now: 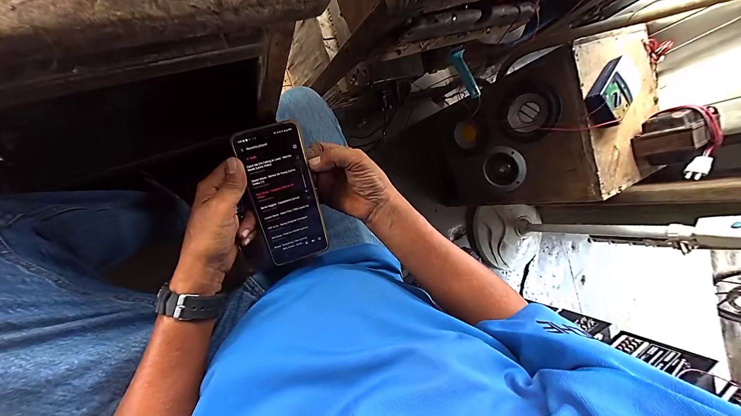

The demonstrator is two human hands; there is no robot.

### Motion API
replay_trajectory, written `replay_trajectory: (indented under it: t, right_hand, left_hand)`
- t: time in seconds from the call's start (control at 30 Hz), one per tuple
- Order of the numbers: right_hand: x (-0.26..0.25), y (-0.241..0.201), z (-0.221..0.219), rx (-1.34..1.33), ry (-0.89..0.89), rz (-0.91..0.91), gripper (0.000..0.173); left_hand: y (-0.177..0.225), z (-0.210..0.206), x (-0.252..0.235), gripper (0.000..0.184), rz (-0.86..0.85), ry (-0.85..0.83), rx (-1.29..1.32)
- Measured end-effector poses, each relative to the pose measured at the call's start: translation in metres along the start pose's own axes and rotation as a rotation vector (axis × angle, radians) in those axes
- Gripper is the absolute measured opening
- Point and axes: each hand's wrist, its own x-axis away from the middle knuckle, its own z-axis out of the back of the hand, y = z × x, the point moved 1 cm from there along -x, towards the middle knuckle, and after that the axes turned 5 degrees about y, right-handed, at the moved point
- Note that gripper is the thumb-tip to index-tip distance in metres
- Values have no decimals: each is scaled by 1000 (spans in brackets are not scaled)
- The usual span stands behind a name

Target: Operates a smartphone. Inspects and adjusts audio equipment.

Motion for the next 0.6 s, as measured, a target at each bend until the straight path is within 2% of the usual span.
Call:
replay_trajectory:
  t: [0.6]
  right_hand:
    - [-3, 4, 5, -18, -3, -15, 9]
  left_hand:
    - [-1, 0, -1, 33, -16, 5, -23]
